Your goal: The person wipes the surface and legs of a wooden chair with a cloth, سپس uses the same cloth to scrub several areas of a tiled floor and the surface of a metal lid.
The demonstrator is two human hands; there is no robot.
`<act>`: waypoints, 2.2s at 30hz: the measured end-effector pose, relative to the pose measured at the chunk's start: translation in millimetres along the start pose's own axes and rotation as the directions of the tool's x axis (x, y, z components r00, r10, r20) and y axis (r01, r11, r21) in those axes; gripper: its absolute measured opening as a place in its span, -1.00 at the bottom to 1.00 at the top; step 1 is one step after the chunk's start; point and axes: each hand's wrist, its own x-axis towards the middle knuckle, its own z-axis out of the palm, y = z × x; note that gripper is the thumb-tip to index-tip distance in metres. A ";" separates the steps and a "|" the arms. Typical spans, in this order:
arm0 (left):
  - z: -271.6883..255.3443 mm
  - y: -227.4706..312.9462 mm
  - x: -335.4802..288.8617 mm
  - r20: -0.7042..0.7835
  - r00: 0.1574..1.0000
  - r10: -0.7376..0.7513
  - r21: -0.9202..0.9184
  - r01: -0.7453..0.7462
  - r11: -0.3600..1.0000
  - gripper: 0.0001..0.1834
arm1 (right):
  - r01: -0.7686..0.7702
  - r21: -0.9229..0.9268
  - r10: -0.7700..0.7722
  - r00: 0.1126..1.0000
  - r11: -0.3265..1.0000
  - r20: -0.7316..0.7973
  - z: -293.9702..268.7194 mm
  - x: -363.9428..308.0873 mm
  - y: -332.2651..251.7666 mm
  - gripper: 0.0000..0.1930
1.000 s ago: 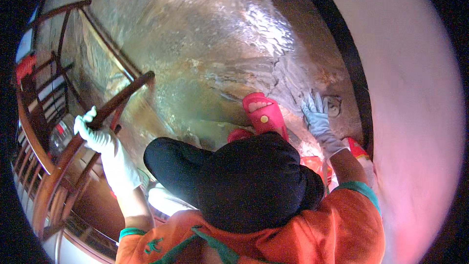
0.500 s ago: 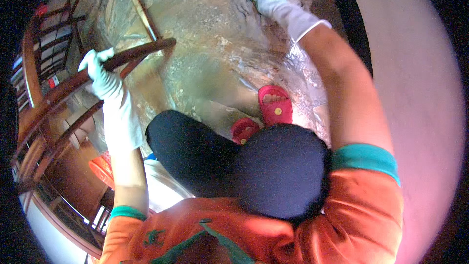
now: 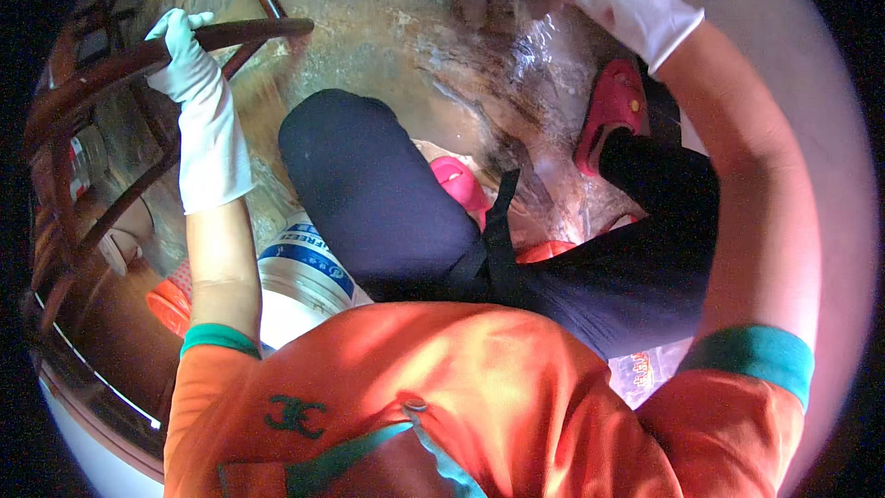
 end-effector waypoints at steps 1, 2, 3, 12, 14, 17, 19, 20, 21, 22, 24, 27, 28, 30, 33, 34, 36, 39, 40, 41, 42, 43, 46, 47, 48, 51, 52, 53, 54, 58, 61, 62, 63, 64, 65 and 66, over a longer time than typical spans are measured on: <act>9.4 -22.8 -4.5 0.038 0.996 -0.077 0.001 0.077 0.997 -0.93 | -0.041 0.033 0.041 0.999 0.999 -0.017 15.3 -19.2 22.2 -0.58; 0.9 -18.2 0.0 0.058 0.997 -0.048 0.009 0.047 0.999 -0.93 | -0.014 0.071 0.017 0.999 0.997 -0.037 29.3 -19.8 29.7 -0.54; -6.9 -13.0 4.1 0.078 0.997 -0.020 0.019 0.018 1.000 -0.94 | -0.102 -0.217 0.106 0.994 0.971 0.007 38.8 -17.8 38.8 -0.48; -18.7 -34.2 13.6 0.105 0.994 -0.011 0.086 0.002 0.996 -0.83 | -0.432 -0.403 0.360 0.900 0.807 -0.245 239.7 -126.7 83.7 -0.29; -28.1 -31.6 11.6 0.151 0.988 -0.024 0.177 -0.003 0.984 -0.80 | -0.354 -0.385 0.336 0.935 0.852 -0.115 263.4 -150.9 57.9 -0.34; -29.6 -26.7 17.5 0.162 0.986 -0.043 0.199 0.010 0.980 -0.76 | -0.214 -0.269 0.171 0.970 0.939 -0.176 313.3 -209.4 34.5 -0.38; -25.7 -26.5 16.9 0.191 0.982 -0.011 0.214 -0.031 0.976 -0.76 | -0.036 -0.359 0.035 0.999 0.933 -0.011 359.2 -248.2 42.5 -0.42; -25.0 -24.9 16.0 0.136 0.990 -0.029 0.137 0.010 0.990 -0.77 | 0.078 -0.359 -0.027 0.989 0.930 0.144 358.8 -242.8 42.0 -0.43; -25.6 -22.3 15.8 0.126 0.992 -0.018 0.152 -0.001 0.988 -0.79 | 0.191 -0.343 -0.088 0.951 0.920 0.296 356.9 -237.3 43.1 -0.43; -25.4 -21.0 15.4 0.117 0.993 -0.007 0.164 -0.012 0.986 -0.80 | 0.299 -0.314 -0.141 0.888 0.901 0.439 352.8 -229.5 44.5 -0.44; -8.7 -20.1 5.3 0.072 0.997 0.041 0.127 -0.050 0.991 -0.85 | 0.456 -0.309 -0.290 0.841 0.835 0.457 342.6 -193.8 56.9 -0.42; -18.7 -19.1 3.5 0.040 0.998 0.043 0.129 -0.048 0.990 -0.87 | 0.330 -0.014 -0.290 0.848 0.944 0.444 298.1 -89.1 36.2 -0.35; -5.0 -19.4 2.5 -0.004 0.997 0.081 -0.005 -0.081 0.997 -0.91 | 0.413 -0.140 -0.355 0.880 0.900 0.316 285.0 -59.8 36.7 -0.35; -10.3 -23.9 8.2 -0.010 0.998 0.060 -0.030 -0.060 0.998 -0.90 | 0.449 -0.365 -0.416 0.893 0.816 0.169 266.6 9.0 29.7 -0.32; -3.4 -14.9 7.2 0.007 0.995 0.100 0.027 -0.101 0.995 -0.88 | 0.274 -0.635 -0.344 0.939 0.722 0.013 216.8 98.7 23.8 -0.36; -10.7 -17.9 12.3 0.060 0.990 0.126 0.053 -0.130 0.990 -0.88 | 0.212 -0.645 -0.342 0.936 0.735 -0.082 196.5 123.2 27.7 -0.40; -5.2 -16.8 8.2 0.047 0.994 0.101 0.002 -0.102 0.995 -0.89 | 0.059 -0.642 -0.277 0.929 0.765 -0.244 166.8 163.1 42.4 -0.46; 11.6 -9.4 -3.3 -0.029 0.994 0.105 0.157 -0.099 0.983 -0.82 | -0.150 -0.631 -0.121 0.923 0.761 -0.366 141.8 180.2 57.1 -0.49; 6.8 -7.9 -2.8 -0.009 0.994 0.107 0.161 -0.104 0.981 -0.82 | -0.174 -0.646 -0.090 0.931 0.743 -0.354 149.1 173.5 44.6 -0.48; 5.2 -7.3 -3.2 0.001 0.997 0.076 0.071 -0.076 0.995 -0.90 | -0.206 -0.663 -0.055 0.935 0.719 -0.350 155.9 163.1 34.6 -0.47; 10.1 -6.6 -6.0 -0.015 0.998 0.055 0.079 -0.054 0.995 -0.87 | -0.144 -0.630 -0.104 0.935 0.763 -0.340 171.3 143.6 36.4 -0.45; 13.1 -4.3 -8.9 -0.033 0.999 0.036 0.094 -0.033 0.995 -0.82 | -0.073 -0.592 -0.158 0.931 0.803 -0.330 194.0 119.7 38.6 -0.43; 12.1 -2.6 -11.2 -0.058 0.998 0.030 0.037 -0.028 0.999 -0.86 | 0.171 -0.534 -0.290 0.946 0.828 -0.146 255.2 43.8 29.1 -0.42; 11.6 0.6 -11.0 -0.079 0.996 0.032 0.032 -0.030 0.999 -0.87 | 0.183 -0.495 -0.248 0.966 0.849 -0.069 268.2 21.7 13.9 -0.43; 12.2 0.9 -9.9 -0.086 0.995 0.049 0.053 -0.044 0.998 -0.87 | 0.276 -0.329 -0.319 0.944 0.903 -0.084 285.5 1.0 10.5 -0.45; 14.8 -2.5 -8.3 -0.072 0.994 0.079 0.030 -0.077 0.997 -0.86 | 0.527 -0.277 -0.503 0.850 0.803 0.158 304.5 -6.9 -1.4 -0.47; 10.1 -2.8 -6.7 -0.053 0.995 0.081 0.043 -0.079 0.996 -0.86 | 0.607 -0.256 -0.557 0.793 0.752 0.247 304.8 14.5 -9.5 -0.48; 12.0 -3.7 -9.9 -0.112 0.992 0.052 0.011 -0.051 0.999 -0.85 | 0.678 -0.225 -0.598 0.728 0.700 0.335 306.7 36.9 -17.2 -0.48; 12.1 -6.4 -9.5 -0.088 0.994 0.063 0.006 -0.063 0.998 -0.85 | 0.699 -0.215 -0.629 0.711 0.682 0.316 304.0 62.4 -25.3 -0.50; 12.2 -8.6 -5.8 -0.016 0.998 0.061 -0.036 -0.061 0.997 -0.89 | 0.496 -0.522 -0.590 0.807 0.694 -0.019 290.4 159.5 -38.0 -0.49; 0.2 -12.5 -7.2 -0.006 0.996 0.091 -0.037 -0.091 0.995 -0.86 | 0.177 -0.443 -0.248 0.963 0.879 -0.109 218.5 186.0 -24.5 -0.49; 0.9 -14.4 -7.3 -0.010 0.995 0.100 -0.045 -0.101 0.994 -0.86 | 0.057 -0.509 -0.173 0.968 0.859 -0.184 195.4 186.1 -9.2 -0.51; 2.1 -12.1 -7.6 -0.030 0.996 0.085 -0.063 -0.087 0.994 -0.88 | -0.065 -0.564 -0.105 0.959 0.823 -0.264 172.5 185.0 7.9 -0.52; -1.5 -12.9 -6.9 -0.033 0.994 0.102 -0.068 -0.104 0.992 -0.89 | -0.138 -0.590 -0.051 0.955 0.795 -0.292 147.5 185.0 20.7 -0.51; -2.3 -13.2 -6.5 -0.033 0.992 0.120 -0.076 -0.122 0.990 -0.89 | -0.213 -0.612 0.002 0.945 0.762 -0.327 126.2 185.2 36.6 -0.49; 8.6 -12.2 -8.0 -0.054 0.993 0.106 -0.045 -0.108 0.993 -0.88 | -0.257 -0.654 -0.031 0.918 0.712 -0.395 104.5 181.7 72.3 -0.50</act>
